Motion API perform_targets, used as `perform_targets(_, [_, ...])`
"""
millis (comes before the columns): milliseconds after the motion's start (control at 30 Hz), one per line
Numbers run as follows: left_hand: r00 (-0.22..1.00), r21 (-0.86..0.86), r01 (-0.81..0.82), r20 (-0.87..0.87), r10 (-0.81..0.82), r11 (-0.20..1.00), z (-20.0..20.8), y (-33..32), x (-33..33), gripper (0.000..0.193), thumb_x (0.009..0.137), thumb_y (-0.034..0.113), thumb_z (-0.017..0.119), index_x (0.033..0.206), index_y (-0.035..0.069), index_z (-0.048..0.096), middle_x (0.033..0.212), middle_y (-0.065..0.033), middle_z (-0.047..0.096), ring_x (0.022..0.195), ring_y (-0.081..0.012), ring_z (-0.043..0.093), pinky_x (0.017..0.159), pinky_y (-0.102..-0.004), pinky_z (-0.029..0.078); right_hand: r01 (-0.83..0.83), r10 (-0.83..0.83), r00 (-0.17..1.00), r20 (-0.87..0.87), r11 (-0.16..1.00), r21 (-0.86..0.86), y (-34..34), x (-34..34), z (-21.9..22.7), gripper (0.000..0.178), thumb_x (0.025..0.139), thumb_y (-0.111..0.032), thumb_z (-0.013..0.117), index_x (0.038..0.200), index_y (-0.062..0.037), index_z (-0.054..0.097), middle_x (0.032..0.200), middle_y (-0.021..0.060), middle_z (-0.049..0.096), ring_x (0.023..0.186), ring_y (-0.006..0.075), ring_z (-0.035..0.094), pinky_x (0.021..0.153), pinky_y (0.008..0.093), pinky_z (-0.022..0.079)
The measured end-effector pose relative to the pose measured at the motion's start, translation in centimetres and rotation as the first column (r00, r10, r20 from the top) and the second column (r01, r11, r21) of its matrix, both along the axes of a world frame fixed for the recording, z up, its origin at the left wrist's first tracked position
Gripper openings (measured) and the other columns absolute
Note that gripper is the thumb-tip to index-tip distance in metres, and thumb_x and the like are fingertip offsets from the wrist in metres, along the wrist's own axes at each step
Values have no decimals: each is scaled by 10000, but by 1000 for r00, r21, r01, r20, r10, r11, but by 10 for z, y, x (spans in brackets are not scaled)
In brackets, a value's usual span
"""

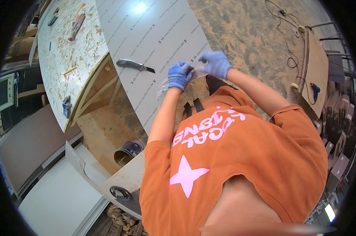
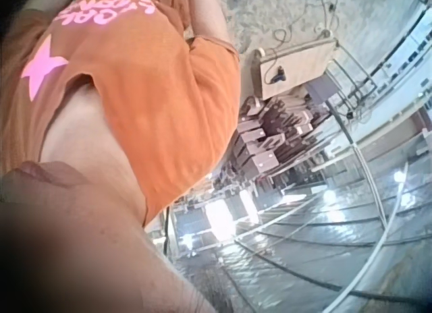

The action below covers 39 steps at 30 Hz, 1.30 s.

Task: The person measures and cuts a large white sheet material on a workbench using a metal ruler and a utility knife. They align the ruler, score the sheet, and peel away the cut strip. The person wears blue gloves and an orange shirt.

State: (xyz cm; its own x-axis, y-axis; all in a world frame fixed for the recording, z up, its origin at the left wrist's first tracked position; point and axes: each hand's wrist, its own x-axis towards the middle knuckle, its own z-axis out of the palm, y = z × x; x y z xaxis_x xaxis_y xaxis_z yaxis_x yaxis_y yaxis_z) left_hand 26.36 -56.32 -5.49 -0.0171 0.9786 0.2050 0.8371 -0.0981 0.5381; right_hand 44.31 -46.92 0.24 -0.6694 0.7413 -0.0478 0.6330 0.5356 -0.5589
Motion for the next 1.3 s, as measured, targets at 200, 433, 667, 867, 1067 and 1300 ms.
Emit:
perform_targets(200, [964,1,-125,237,122,992,-4,2,6,160,781,243,741,856,123,666,817,-83,620,735,-287,626,648,-364,503,-104,89,988,125,987,120,-3,6,-28,231,747,-310,699,881,-124,721,870,107,704,793,287,676,710,390,529])
perform_targets(433, [1000,33,15,20,-16,999,7,7,10,346,743,390,751,962,142,651,893,-99,649,794,-314,641,729,-426,508,-110,109,993,39,994,28,25,-12,-16,240,786,-330,659,936,-156,730,899,108,700,858,290,669,778,389,518])
perform_targets(667, [982,-77,-182,39,185,980,0,31,32,245,769,366,735,834,136,685,761,-84,629,727,-294,621,656,-410,487,211,-371,833,-409,899,-385,61,33,-25,257,839,-316,700,964,-93,731,904,99,723,835,209,683,753,322,531])
perform_targets(867, [914,-34,-281,296,278,959,-7,29,34,154,756,284,754,806,151,695,765,-64,634,718,-272,621,645,-393,487,88,-98,974,-203,994,-59,40,57,-45,371,736,-289,793,1076,-179,697,1040,68,644,930,238,651,815,343,525])
perform_targets(1067, [834,-43,-308,469,291,951,-14,27,30,157,787,242,741,805,100,676,777,-95,622,716,-255,624,672,-362,501,-206,207,978,0,974,95,79,11,-30,122,756,-165,704,873,-193,682,944,39,634,880,262,635,761,374,499])
perform_targets(1300, [876,-119,-280,375,304,953,6,32,34,393,743,308,782,1047,111,629,906,-113,653,813,-290,643,737,-380,513,-360,383,920,-87,911,202,97,-32,-6,94,759,-193,686,852,-201,697,898,25,651,806,270,645,707,392,507])
